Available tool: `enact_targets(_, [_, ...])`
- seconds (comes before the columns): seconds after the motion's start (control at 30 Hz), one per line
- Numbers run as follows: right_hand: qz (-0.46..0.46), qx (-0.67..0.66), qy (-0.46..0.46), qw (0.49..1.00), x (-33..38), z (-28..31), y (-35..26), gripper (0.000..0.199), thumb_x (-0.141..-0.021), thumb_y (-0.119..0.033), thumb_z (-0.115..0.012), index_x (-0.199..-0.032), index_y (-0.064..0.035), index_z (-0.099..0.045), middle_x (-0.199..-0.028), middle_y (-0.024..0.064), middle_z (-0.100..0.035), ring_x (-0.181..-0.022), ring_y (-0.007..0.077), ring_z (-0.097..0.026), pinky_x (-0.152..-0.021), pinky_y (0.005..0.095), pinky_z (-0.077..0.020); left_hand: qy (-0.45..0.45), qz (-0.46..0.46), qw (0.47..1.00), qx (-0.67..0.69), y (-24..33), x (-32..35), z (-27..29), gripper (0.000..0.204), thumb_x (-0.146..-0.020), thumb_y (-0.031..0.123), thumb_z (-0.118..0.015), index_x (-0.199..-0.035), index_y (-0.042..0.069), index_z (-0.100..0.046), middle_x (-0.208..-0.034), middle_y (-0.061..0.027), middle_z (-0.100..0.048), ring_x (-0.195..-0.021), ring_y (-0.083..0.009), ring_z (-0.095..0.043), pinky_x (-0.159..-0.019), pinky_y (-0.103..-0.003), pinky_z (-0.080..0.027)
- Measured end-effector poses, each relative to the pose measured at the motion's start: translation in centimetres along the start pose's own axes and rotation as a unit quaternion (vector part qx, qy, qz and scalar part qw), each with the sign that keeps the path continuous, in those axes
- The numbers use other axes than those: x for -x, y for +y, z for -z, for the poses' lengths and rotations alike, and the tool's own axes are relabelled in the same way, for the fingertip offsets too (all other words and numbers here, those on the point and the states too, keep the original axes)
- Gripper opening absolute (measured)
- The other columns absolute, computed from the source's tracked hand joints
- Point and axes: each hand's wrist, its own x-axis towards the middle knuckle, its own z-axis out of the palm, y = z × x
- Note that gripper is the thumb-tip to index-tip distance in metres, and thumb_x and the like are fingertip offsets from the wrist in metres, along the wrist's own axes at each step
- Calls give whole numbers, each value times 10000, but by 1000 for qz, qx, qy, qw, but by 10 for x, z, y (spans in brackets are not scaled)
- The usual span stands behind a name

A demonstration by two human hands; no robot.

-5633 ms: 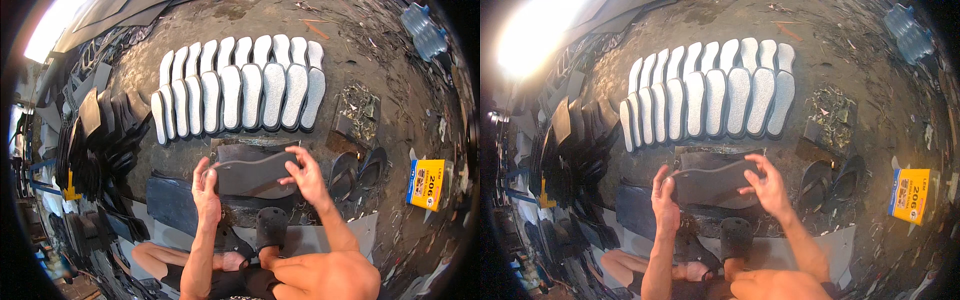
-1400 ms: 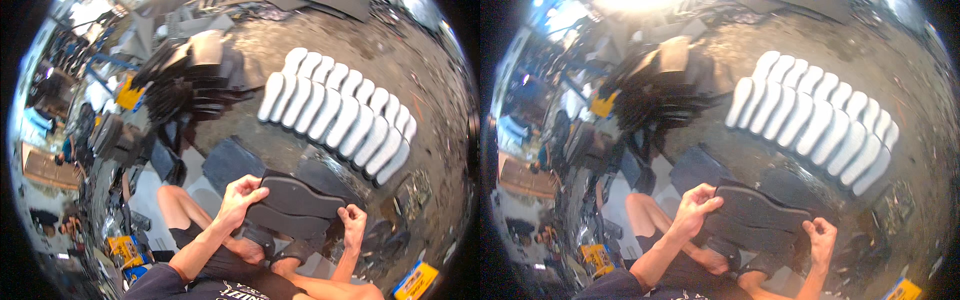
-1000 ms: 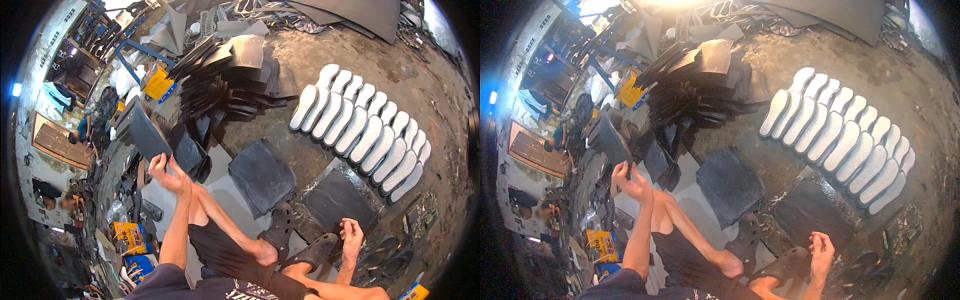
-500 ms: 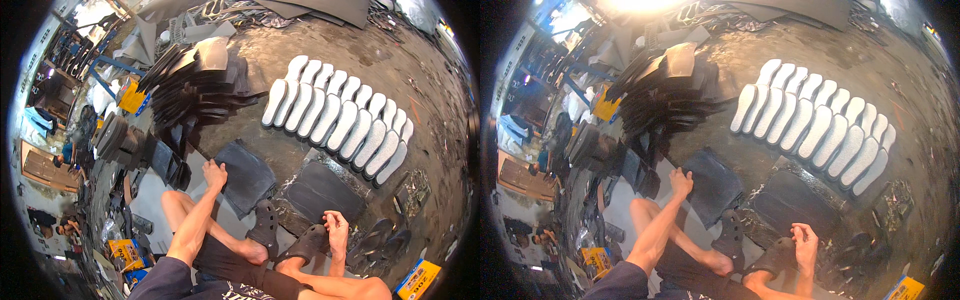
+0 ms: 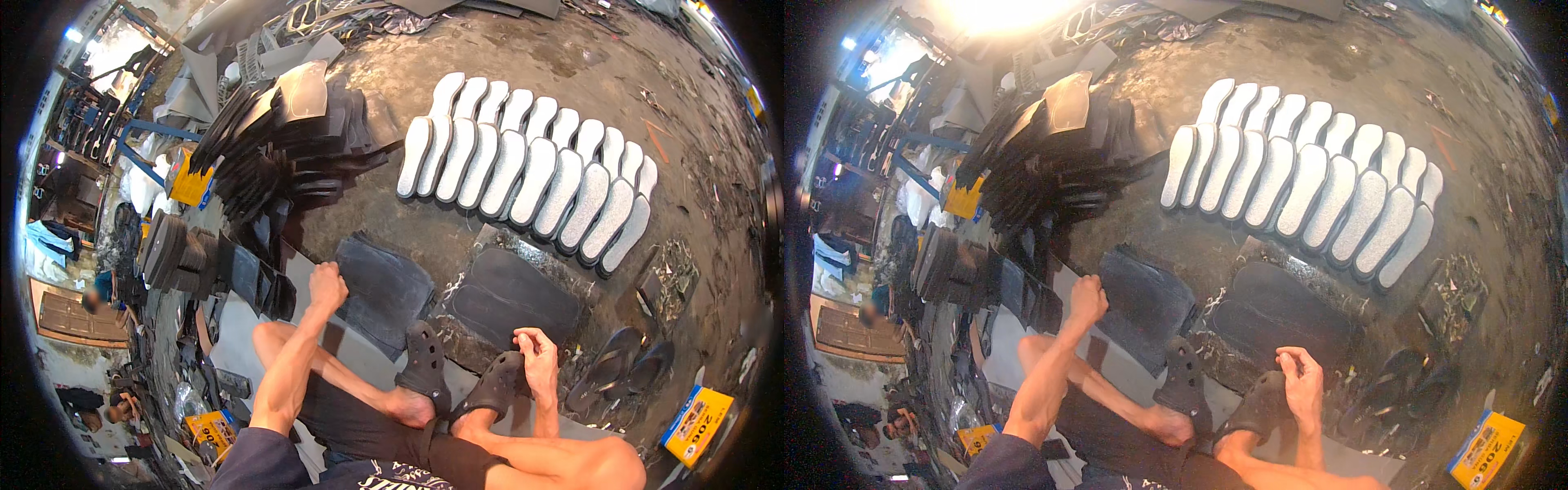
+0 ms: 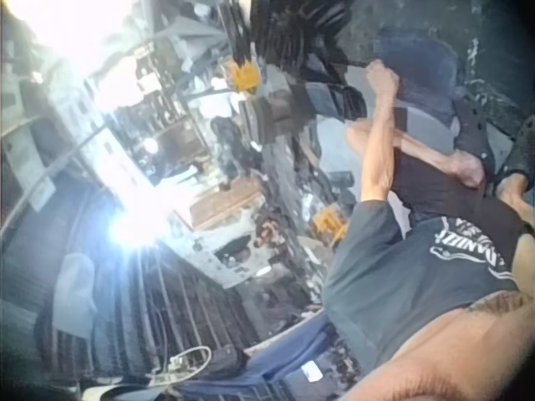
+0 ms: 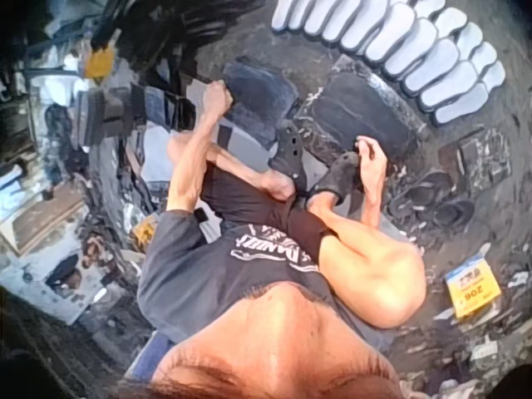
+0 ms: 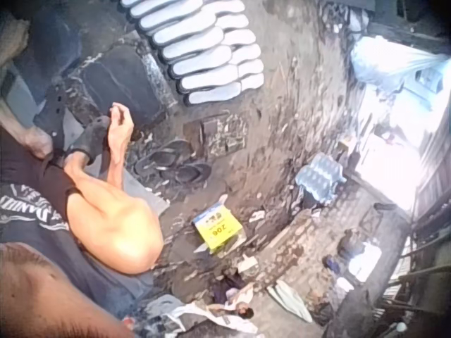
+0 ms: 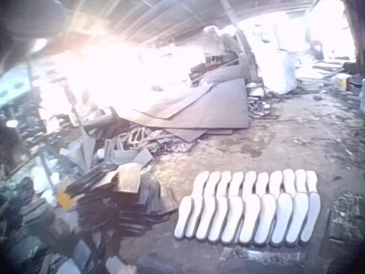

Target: The person sits on the floor and repeatedly picks up black shoe insoles, flips them over, and places them into a neat row of white insoles. The person handles the insoles one at a time, occasionally adjusting their position before stacking them.

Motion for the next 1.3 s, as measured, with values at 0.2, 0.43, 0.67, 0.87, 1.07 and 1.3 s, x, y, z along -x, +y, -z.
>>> enact_targets(0.2, [15,37,33,999,-2,-18,-3,216,-1099,-219,-713,-1156,-31,-803,-978,31,-796,-895,105,-697,-828,300,-555,-51,-119,962,242,181,102,71,71,-897,38,-660,-853,21,-608,-844,-206,-644,-807,-452,-664,-748,-555,-559])
enact_targets(0.43, [13,-110,-28,993,-1,-7,9,273,-1125,-213,-681,-1314,-21,-728,-1165,66,-770,-972,109,-687,-878,290,-565,-151,-241,823,492,301,170,194,202,-809,59,-791,-871,63,-598,-840,-112,-556,-751,-333,-651,-660,-447,-543])
enact_targets(0.67, [30,-338,-70,938,-24,16,3,342,-1128,-207,-689,-1425,-43,-648,-1213,57,-727,-991,100,-665,-902,282,-563,-47,-529,749,396,342,147,159,230,-826,175,-760,-1021,98,-665,-990,-84,-592,-1081,-305,-654,-970,-466,-544])
enact_targets(0.87, [50,-499,-25,865,-38,43,10,361,-1131,-210,-686,-1448,-54,-615,-1210,48,-705,-1035,106,-655,-923,291,-557,-72,-616,701,351,351,145,131,264,-814,243,-722,-1046,120,-691,-1053,-65,-642,-1153,-269,-658,-1051,-484,-544])
enact_targets(1.07, [81,-532,24,842,-45,62,9,383,-1133,-213,-683,-1472,-64,-583,-1206,39,-683,-1079,112,-645,-945,300,-551,-80,-579,715,384,336,139,120,325,-747,157,-801,-1058,92,-733,-1059,-80,-685,-1036,-283,-721,-936,-463,-608])
enact_targets(1.3, [159,-256,186,935,-41,90,6,362,-1135,-188,-675,-1462,-83,-561,-1156,17,-654,-1071,104,-623,-970,301,-532,8,-194,774,602,340,102,123,230,-934,-103,-762,-1140,-13,-716,-988,-92,-730,-924,-197,-736,-821,-311,-633])
